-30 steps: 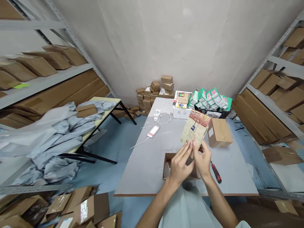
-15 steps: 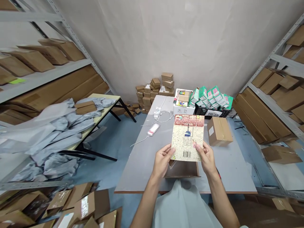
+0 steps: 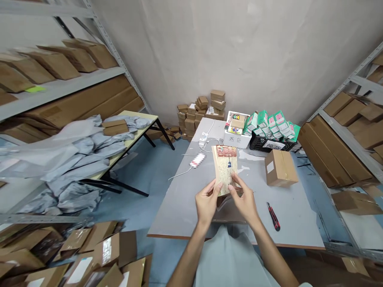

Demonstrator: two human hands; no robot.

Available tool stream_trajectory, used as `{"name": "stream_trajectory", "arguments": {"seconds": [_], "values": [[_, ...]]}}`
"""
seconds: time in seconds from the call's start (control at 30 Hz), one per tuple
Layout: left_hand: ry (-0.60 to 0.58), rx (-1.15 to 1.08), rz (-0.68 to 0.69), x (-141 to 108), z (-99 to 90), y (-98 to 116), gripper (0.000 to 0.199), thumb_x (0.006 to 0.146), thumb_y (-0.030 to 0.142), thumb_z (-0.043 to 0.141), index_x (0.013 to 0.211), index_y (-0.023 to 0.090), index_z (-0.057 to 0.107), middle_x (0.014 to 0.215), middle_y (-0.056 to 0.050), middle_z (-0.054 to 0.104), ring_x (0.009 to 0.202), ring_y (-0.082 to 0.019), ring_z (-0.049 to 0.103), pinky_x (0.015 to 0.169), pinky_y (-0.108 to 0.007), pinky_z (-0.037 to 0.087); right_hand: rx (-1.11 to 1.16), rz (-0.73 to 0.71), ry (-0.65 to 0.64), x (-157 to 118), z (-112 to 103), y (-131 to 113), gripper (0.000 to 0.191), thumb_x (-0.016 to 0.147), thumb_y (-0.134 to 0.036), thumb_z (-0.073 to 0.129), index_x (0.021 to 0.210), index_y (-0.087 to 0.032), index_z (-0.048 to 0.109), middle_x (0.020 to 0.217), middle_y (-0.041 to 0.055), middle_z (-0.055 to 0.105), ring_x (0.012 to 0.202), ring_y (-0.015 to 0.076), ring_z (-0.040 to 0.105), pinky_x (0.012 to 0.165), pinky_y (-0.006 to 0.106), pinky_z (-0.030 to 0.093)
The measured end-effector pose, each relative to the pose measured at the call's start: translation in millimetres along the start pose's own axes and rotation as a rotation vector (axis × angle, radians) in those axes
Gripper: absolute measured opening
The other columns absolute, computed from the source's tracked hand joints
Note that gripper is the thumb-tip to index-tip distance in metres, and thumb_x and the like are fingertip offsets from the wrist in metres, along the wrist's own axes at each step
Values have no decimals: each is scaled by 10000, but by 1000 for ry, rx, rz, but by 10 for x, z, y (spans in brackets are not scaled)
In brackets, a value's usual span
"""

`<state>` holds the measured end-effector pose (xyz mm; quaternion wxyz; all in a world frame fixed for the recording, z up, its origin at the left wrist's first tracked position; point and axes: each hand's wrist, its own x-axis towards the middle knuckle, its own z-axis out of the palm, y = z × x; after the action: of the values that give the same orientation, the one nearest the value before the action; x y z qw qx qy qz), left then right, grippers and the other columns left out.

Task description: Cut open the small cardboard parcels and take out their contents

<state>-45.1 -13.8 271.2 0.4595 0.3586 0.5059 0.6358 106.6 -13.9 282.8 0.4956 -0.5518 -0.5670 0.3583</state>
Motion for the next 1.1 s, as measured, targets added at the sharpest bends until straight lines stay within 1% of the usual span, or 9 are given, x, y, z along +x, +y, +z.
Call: {"name": "stream_trajectory", "arguments": {"seconds": [0.13, 0.23, 0.3, 0.4, 0.53, 0.6, 0.77, 0.97, 1.1], "values": [[-28, 218, 260, -101, -13, -88, 294, 995, 429, 803, 1178, 232, 921, 1168, -92, 889, 1025, -310, 889, 964, -431, 746, 10, 46, -33, -71, 261, -203, 743, 935, -635, 826, 1535, -211, 715, 1374, 153, 835, 987, 316, 863, 895, 429, 706], [-115, 348, 533, -146, -25, -39, 272, 1054, 281, 701, 1226, 273, 912, 1205, -81, 884, 1128, -291, 874, 1077, -434, 712, 63, 53, 33, -16, 324, -279, 573, 958, -663, 795, 1269, -182, 803, 1105, 115, 879, 922, 285, 828, 826, 374, 673], [-219, 375, 584, -137, -74, 49, 290, 1051, 259, 702, 1256, 288, 904, 1265, -83, 872, 1206, -287, 852, 1125, -431, 688, 146, 43, 86, 67, 288, -273, 520, 962, -685, 774, 1074, -180, 822, 1041, 110, 873, 931, 276, 803, 839, 364, 653], [-310, 275, 400, -32, -249, 208, 274, 1048, 355, 746, 1260, 274, 901, 1307, -103, 863, 1198, -277, 847, 1048, -379, 707, 323, 117, 41, 173, 163, -226, 528, 887, -704, 847, 1015, -191, 841, 1039, 105, 878, 901, 278, 793, 825, 374, 642], [-125, 113, 117, 282, -598, 330, 455, 965, 568, 841, 1247, 215, 882, 1346, -151, 836, 1102, -269, 815, 804, -304, 706, 488, 252, -101, 126, 66, -203, 557, 812, -702, 939, 1091, -223, 877, 1128, 111, 891, 954, 313, 822, 876, 418, 654], [-141, 69, 25, 458, -752, 334, 635, 858, 644, 918, 1299, 192, 855, 1360, -169, 822, 978, -240, 773, 691, -283, 669, 487, 256, -144, 48, 90, -212, 561, 822, -704, 942, 1122, -233, 887, 1148, 111, 893, 989, 322, 830, 938, 442, 653], [-294, 61, -153, 707, -953, 295, 779, 741, 698, 991, 1291, 161, 864, 1256, -165, 843, 890, -203, 728, 754, -282, 633, 504, 271, -145, -99, 198, -197, 533, 821, -709, 945, 1085, -249, 894, 1087, 91, 897, 963, 323, 834, 936, 456, 660], [-448, 60, -182, 722, -953, 263, 668, 813, 678, 951, 1249, 177, 884, 1267, -161, 850, 1049, -272, 773, 873, -320, 625, 453, 282, -120, -174, 161, -94, 515, 836, -698, 938, 1071, -241, 901, 1082, 88, 899, 905, 297, 825, 894, 430, 660], [-410, 127, -11, 710, -976, 236, 483, 833, 580, 941, 1134, 205, 899, 1145, -108, 852, 860, -198, 710, 779, -282, 592, 297, 207, -75, -155, 99, -36, 484, 837, -667, 948, 1058, -238, 915, 1157, 102, 900, 1056, 336, 829, 1024, 496, 659]]}}
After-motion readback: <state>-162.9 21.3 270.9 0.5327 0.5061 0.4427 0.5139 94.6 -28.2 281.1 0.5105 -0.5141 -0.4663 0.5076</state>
